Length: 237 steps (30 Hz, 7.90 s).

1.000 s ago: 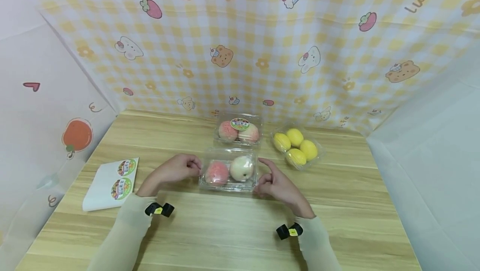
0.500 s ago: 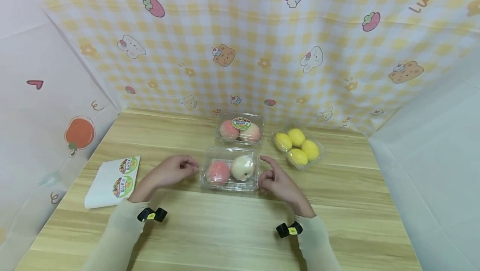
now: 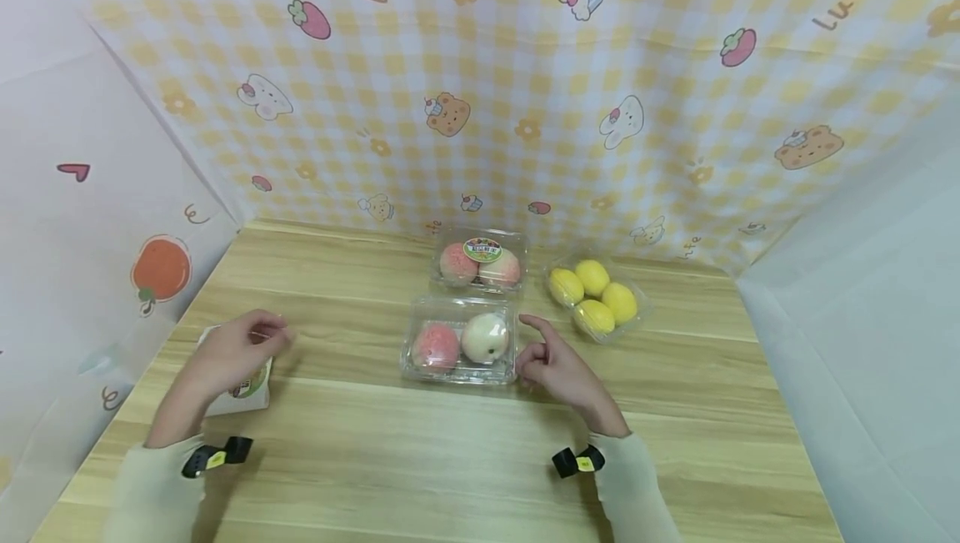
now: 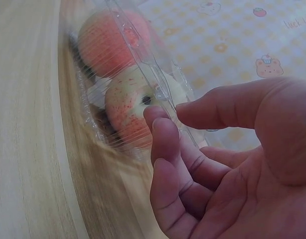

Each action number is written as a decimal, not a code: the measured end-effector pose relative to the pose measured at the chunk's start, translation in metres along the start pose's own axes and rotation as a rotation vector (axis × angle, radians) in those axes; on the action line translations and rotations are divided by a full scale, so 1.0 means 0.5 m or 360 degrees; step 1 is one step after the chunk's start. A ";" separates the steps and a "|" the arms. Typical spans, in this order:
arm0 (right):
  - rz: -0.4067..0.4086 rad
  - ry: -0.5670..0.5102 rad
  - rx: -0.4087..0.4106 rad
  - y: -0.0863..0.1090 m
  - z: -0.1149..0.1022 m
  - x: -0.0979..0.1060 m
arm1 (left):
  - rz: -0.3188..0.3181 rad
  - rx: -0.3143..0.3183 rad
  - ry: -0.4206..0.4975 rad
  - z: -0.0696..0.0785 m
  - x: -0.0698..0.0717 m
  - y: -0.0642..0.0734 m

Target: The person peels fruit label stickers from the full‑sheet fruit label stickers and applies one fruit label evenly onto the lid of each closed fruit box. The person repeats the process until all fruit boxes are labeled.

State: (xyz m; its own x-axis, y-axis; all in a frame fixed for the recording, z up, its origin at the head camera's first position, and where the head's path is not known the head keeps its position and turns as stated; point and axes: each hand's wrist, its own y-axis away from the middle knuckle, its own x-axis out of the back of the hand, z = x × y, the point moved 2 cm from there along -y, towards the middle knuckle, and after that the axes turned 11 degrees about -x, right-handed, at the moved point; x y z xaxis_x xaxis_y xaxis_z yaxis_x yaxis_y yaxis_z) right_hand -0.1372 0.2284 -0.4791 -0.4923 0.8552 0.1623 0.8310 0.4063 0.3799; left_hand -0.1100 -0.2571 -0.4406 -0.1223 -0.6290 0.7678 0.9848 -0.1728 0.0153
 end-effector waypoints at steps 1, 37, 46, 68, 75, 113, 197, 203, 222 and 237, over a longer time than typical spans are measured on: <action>-0.0003 0.0000 0.0004 0.000 0.000 0.000 | 0.0002 0.0050 -0.0038 -0.016 0.011 0.007; -0.0004 0.0005 0.0009 0.001 0.003 -0.001 | -0.0028 0.0543 -0.0098 -0.165 0.043 0.025; 0.0001 -0.0005 -0.0005 0.001 0.000 0.000 | 0.0171 0.0432 0.0114 -0.125 0.024 0.004; 0.0003 -0.0014 -0.0004 -0.003 0.009 0.003 | 0.0047 0.0043 0.0656 0.041 -0.038 -0.033; 0.0002 -0.0030 -0.0019 -0.005 0.010 0.002 | 0.0031 -0.0075 0.0732 0.098 -0.046 -0.038; 0.0794 0.0467 0.0744 0.047 -0.157 -0.070 | -0.0234 -0.0463 0.1104 0.298 -0.185 -0.053; 0.0972 0.0822 0.1220 0.047 -0.212 -0.117 | -0.0315 -0.0497 0.1321 0.312 -0.198 -0.056; 0.0981 0.0832 0.1249 0.048 -0.212 -0.118 | -0.0322 -0.0459 0.1346 0.314 -0.196 -0.053; 0.0990 0.0860 0.1366 0.049 -0.214 -0.119 | -0.0315 -0.0444 0.1383 0.312 -0.195 -0.053; 0.0986 0.0887 0.1356 0.049 -0.213 -0.124 | -0.0305 -0.0442 0.1354 0.308 -0.196 -0.053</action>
State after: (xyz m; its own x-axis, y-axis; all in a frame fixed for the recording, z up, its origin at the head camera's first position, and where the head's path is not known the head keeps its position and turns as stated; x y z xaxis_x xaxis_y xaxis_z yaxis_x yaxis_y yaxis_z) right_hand -0.1138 0.1510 -0.3828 0.1837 0.8090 0.5583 0.7678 0.2366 -0.5954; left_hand -0.1053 -0.0742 -0.4178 -0.4381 -0.8982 0.0355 0.8870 -0.4383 -0.1452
